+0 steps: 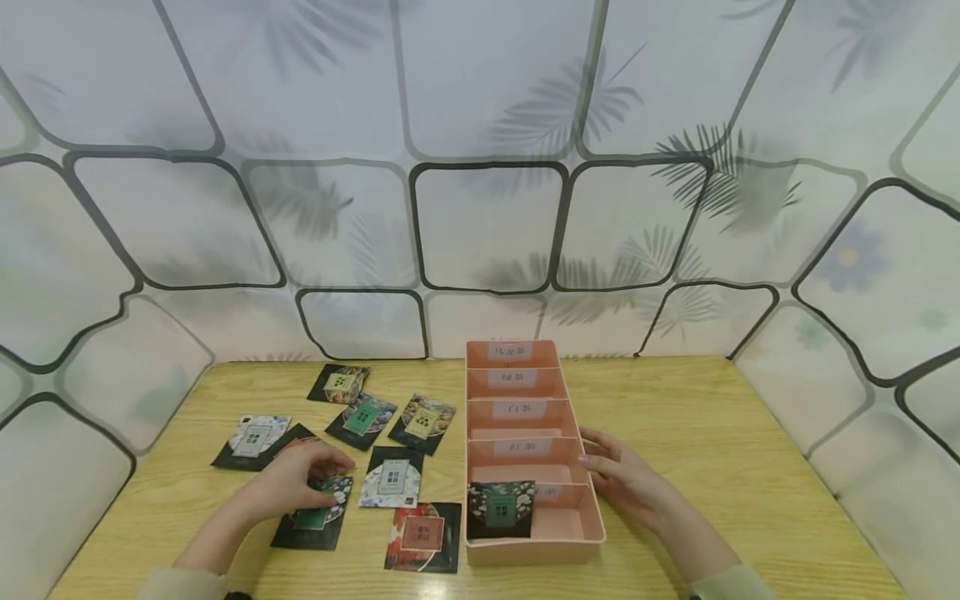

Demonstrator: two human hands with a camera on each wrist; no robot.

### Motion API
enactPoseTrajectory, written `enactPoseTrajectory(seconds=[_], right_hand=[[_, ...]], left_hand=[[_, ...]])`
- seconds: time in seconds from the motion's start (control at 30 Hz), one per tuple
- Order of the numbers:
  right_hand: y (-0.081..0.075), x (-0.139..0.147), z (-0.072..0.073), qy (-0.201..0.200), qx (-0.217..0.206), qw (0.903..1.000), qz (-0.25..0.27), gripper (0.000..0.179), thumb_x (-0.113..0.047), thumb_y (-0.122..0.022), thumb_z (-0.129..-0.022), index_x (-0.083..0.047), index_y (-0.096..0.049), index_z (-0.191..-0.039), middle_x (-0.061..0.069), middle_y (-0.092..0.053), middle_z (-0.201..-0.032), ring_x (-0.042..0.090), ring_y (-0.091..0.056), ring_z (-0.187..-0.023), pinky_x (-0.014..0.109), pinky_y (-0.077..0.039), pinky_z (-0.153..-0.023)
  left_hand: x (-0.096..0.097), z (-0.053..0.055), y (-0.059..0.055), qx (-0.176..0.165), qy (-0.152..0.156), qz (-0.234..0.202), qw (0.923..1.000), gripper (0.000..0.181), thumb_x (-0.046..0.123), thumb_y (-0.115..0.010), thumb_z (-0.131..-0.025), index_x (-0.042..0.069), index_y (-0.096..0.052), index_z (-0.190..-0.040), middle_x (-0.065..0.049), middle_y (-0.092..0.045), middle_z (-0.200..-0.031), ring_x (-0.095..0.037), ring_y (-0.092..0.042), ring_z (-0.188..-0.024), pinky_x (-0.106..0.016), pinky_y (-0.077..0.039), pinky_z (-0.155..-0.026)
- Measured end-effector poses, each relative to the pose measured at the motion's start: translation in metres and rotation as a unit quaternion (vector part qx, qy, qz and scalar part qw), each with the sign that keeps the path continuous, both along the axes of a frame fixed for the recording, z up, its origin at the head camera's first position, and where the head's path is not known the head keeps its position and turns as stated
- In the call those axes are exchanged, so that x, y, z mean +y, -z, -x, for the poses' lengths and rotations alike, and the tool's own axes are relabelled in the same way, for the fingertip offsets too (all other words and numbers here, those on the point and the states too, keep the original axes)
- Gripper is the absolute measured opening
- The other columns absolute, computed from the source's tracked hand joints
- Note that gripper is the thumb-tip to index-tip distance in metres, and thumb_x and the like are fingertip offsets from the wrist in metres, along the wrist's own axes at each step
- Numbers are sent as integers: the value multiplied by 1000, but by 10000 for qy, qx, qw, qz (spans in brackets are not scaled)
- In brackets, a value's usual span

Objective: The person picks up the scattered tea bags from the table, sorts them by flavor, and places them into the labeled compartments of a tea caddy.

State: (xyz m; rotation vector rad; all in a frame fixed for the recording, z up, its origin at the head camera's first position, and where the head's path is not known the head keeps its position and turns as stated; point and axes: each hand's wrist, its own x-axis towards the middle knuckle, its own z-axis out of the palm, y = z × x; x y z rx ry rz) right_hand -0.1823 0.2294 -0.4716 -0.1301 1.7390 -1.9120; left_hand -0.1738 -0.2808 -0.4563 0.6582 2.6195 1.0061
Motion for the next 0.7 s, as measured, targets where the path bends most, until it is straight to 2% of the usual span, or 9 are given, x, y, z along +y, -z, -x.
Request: enactPoseTrajectory(seconds=[0.43, 0.7], right_hand=[[0, -2, 2, 1, 31, 10000, 25, 88, -23, -60, -108, 6, -1, -167, 37, -10, -171, 17, -52, -140, 26, -48, -115], [3, 0, 2, -26, -4, 10000, 13, 88, -23, -59, -109, 7, -1, -167, 37, -10, -171, 17, -51, -140, 28, -48, -116]], left_hand=[[0, 2, -3, 145, 11, 275, 9995, 38, 6, -92, -79, 5, -77, -114, -3, -75, -105, -4, -65, -88, -23, -59, -76], [4, 4, -1, 189, 101, 261, 9994, 27, 6, -90, -82, 8, -78, -106, -2, -76, -103, -7, -69, -89, -25, -60, -78]])
